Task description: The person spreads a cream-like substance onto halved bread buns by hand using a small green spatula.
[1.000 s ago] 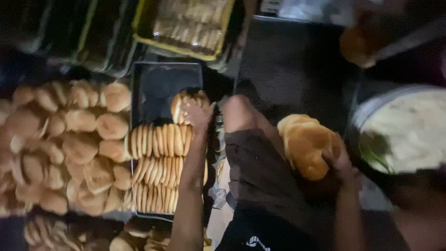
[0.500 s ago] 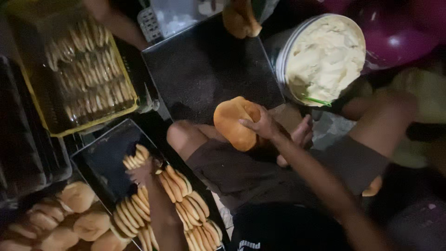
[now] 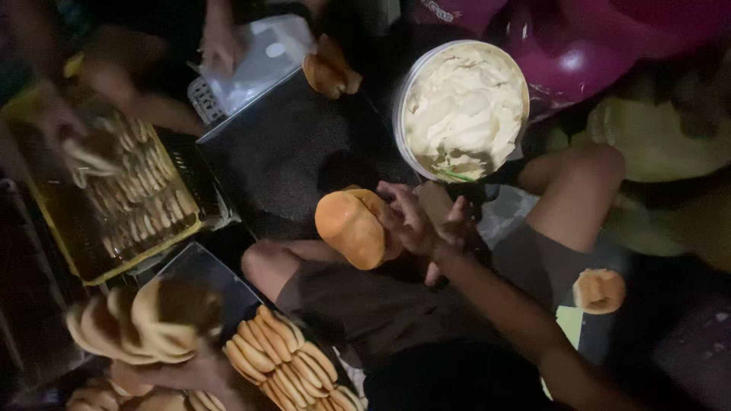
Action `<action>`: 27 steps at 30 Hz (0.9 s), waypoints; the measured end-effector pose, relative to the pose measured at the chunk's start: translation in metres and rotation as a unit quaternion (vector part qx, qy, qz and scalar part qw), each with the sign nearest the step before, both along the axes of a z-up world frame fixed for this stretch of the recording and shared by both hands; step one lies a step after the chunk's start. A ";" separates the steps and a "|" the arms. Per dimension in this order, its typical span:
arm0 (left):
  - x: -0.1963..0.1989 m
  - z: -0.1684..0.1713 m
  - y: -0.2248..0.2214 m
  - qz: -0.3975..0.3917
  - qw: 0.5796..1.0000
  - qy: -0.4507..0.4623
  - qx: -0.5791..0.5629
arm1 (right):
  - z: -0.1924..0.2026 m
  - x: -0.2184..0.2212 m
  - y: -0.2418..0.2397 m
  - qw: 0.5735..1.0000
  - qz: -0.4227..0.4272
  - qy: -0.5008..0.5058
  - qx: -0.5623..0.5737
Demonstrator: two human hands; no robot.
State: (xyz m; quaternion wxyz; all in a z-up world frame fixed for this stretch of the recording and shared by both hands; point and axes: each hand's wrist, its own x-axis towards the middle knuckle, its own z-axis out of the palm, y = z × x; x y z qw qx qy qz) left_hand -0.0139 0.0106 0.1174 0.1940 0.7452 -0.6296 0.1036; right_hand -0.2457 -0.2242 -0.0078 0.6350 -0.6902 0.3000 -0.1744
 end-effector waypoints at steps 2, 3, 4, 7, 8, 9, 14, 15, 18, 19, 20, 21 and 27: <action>-0.027 0.016 -0.020 -0.075 0.997 -0.036 -0.006 | 0.026 -0.014 -0.025 0.955 0.134 -0.142 0.224; -0.042 0.023 -0.032 -0.107 0.993 -0.049 -0.008 | 0.037 -0.018 -0.037 0.899 0.198 -0.207 0.331; -0.056 0.029 -0.042 -0.139 0.988 -0.061 -0.006 | 0.046 -0.023 -0.043 0.859 0.236 -0.236 0.388; -0.088 0.034 -0.075 -0.223 0.971 -0.087 0.001 | 0.059 -0.032 -0.034 0.819 0.260 -0.253 0.444; -0.096 0.032 -0.086 -0.243 0.966 -0.091 0.009 | 0.061 -0.040 -0.032 0.824 0.247 -0.245 0.447; -0.103 0.030 -0.097 -0.260 0.962 -0.081 0.022 | 0.062 -0.050 -0.035 0.833 0.230 -0.238 0.443; -0.124 -0.004 -0.138 -0.363 0.923 0.080 0.101 | 0.044 -0.119 -0.057 0.866 0.108 -0.231 0.431; -0.130 -0.009 -0.138 -0.383 0.909 0.126 0.108 | 0.041 -0.135 -0.055 0.870 0.078 -0.229 0.431; -0.130 -0.021 -0.139 -0.391 0.900 0.172 0.086 | 0.031 -0.171 -0.063 0.879 0.007 -0.230 0.418; -0.131 -0.027 -0.143 -0.315 0.894 0.300 0.105 | 0.025 -0.178 -0.066 0.882 -0.008 -0.227 0.412; -0.135 -0.035 -0.144 -0.231 0.866 0.425 0.125 | 0.018 -0.186 -0.064 0.884 -0.025 -0.223 0.411; -0.138 -0.044 -0.144 -0.143 0.816 0.541 0.143 | 0.011 -0.193 -0.064 0.886 -0.035 -0.219 0.408; -0.129 -0.106 -0.123 0.055 0.990 0.010 0.129 | -0.032 -0.223 -0.070 0.895 -0.066 -0.202 0.393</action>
